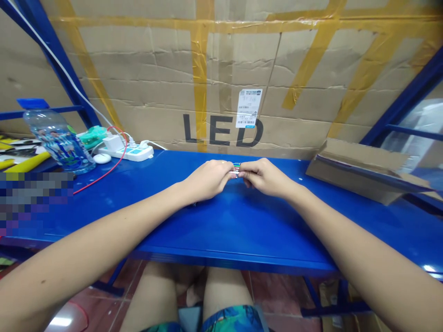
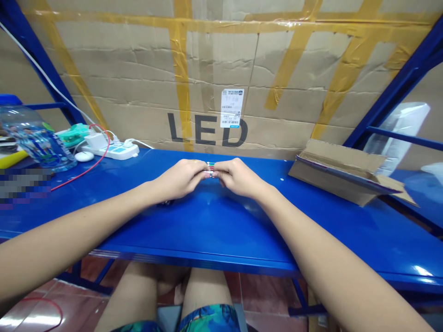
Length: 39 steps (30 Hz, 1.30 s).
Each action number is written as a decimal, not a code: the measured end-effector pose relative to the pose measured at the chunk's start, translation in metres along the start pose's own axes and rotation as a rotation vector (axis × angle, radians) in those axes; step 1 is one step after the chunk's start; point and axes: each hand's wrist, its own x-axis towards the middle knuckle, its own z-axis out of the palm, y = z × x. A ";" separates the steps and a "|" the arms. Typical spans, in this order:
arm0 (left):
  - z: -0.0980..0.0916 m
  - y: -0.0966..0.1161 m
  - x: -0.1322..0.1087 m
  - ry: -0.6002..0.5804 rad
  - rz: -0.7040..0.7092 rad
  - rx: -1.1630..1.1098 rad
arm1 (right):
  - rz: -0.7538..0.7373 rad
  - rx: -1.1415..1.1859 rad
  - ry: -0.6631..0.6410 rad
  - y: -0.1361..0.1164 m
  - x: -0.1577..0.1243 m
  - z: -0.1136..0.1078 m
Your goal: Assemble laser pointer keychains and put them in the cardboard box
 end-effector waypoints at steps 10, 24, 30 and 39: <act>0.000 -0.001 -0.002 0.006 0.056 0.128 | 0.063 0.090 0.006 -0.006 0.003 0.004; -0.002 -0.006 0.006 0.120 -0.112 -0.088 | 0.450 -0.439 -0.256 0.008 -0.001 -0.039; -0.001 -0.003 0.005 0.110 -0.073 -0.119 | 0.548 -0.308 -0.296 0.014 0.000 -0.025; -0.001 0.002 0.004 0.130 -0.057 -0.149 | 0.406 -0.240 -0.336 0.000 0.002 -0.007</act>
